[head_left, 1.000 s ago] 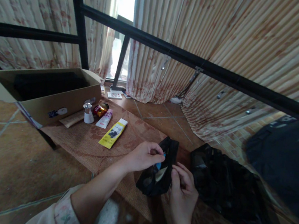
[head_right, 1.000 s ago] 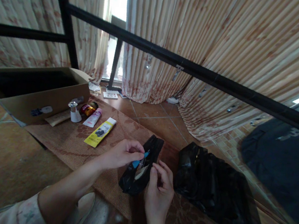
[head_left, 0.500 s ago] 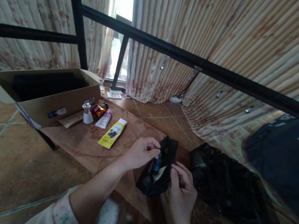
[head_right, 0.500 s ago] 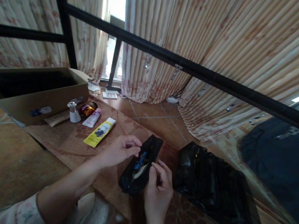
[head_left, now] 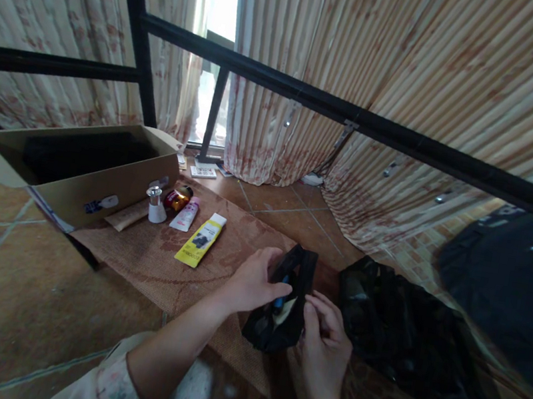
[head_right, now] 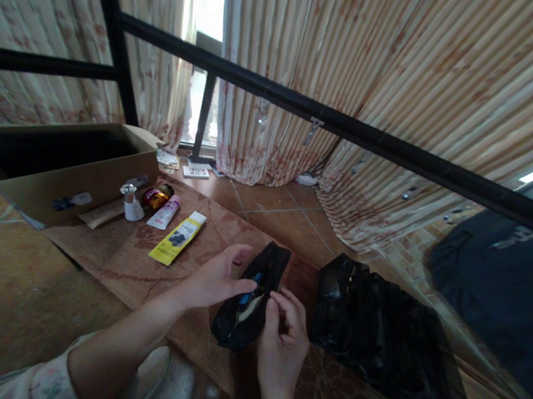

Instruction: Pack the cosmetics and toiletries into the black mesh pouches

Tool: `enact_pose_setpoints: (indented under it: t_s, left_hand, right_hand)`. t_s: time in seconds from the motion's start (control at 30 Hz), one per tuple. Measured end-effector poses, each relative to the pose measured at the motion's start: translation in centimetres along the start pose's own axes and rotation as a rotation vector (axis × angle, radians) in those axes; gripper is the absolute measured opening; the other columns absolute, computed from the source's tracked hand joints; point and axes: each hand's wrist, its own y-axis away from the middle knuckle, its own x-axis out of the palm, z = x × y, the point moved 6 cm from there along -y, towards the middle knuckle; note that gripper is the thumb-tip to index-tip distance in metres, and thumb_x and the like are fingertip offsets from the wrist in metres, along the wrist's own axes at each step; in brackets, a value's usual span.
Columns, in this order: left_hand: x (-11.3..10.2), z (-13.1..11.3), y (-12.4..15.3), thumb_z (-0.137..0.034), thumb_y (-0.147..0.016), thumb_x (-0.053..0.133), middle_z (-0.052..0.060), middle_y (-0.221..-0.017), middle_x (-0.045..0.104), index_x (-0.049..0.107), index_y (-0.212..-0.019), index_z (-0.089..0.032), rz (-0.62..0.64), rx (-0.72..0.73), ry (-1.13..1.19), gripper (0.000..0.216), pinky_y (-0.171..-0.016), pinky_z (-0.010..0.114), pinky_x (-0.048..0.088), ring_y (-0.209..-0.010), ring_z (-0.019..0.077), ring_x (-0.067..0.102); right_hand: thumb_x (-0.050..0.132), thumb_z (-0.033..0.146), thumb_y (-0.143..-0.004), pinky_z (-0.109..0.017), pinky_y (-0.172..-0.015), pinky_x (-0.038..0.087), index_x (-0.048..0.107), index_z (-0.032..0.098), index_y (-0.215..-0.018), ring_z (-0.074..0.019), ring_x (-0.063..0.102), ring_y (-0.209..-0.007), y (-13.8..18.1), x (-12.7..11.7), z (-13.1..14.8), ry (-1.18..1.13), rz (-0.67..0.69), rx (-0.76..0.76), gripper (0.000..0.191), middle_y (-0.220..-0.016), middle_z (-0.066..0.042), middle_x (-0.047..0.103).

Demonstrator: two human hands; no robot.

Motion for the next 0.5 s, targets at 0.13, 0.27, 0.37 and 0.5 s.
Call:
enact_pose_setpoints:
  t_s: [0.13, 0.27, 0.37, 0.5]
  left_hand:
    - [1.2, -0.3, 0.3, -0.022, -0.058, 0.076, 0.013, -0.128, 0.055, 0.048, -0.131, -0.018, 0.095, 0.034, 0.0, 0.079, -0.103, 0.044, 0.039, -0.12, 0.0301, 0.051]
    - [1.4, -0.4, 0.2, -0.015, -0.057, 0.073, 0.013, -0.126, 0.057, 0.049, -0.131, -0.019, 0.133, 0.056, 0.058, 0.078, -0.105, 0.045, 0.038, -0.119, 0.0304, 0.052]
    - [1.3, -0.6, 0.3, -0.018, -0.06, 0.073, 0.013, -0.125, 0.058, 0.051, -0.129, -0.019, 0.13, 0.08, 0.043, 0.072, -0.104, 0.045, 0.039, -0.118, 0.0294, 0.053]
    - [0.9, -0.5, 0.3, -0.026, -0.071, 0.068, 0.012, -0.124, 0.059, 0.053, -0.126, -0.019, 0.07, 0.07, 0.013, 0.057, -0.101, 0.042, 0.042, -0.116, 0.0262, 0.055]
  right_hand:
    - [0.058, 0.04, -0.085, -0.039, -0.092, 0.045, 0.071, 0.02, -0.09, -0.0221, 0.06, -0.103, 0.0, 0.0, 0.0, 0.019, 0.005, -0.002, 0.025, -0.111, -0.009, 0.064]
    - [0.058, 0.041, -0.085, -0.04, -0.092, 0.045, 0.071, 0.02, -0.09, -0.0226, 0.06, -0.103, 0.0, 0.0, 0.0, 0.01, 0.009, 0.006, 0.025, -0.11, -0.01, 0.065]
    - [0.058, 0.041, -0.085, -0.04, -0.093, 0.045, 0.071, 0.02, -0.09, -0.0228, 0.061, -0.103, 0.0, 0.0, 0.0, 0.004, 0.0, 0.001, 0.025, -0.11, -0.01, 0.065]
    - [0.058, 0.04, -0.085, -0.039, -0.091, 0.046, 0.072, 0.02, -0.092, -0.0223, 0.061, -0.102, 0.1, 0.0, -0.1, 0.0, -0.003, -0.001, 0.024, -0.11, -0.009, 0.066]
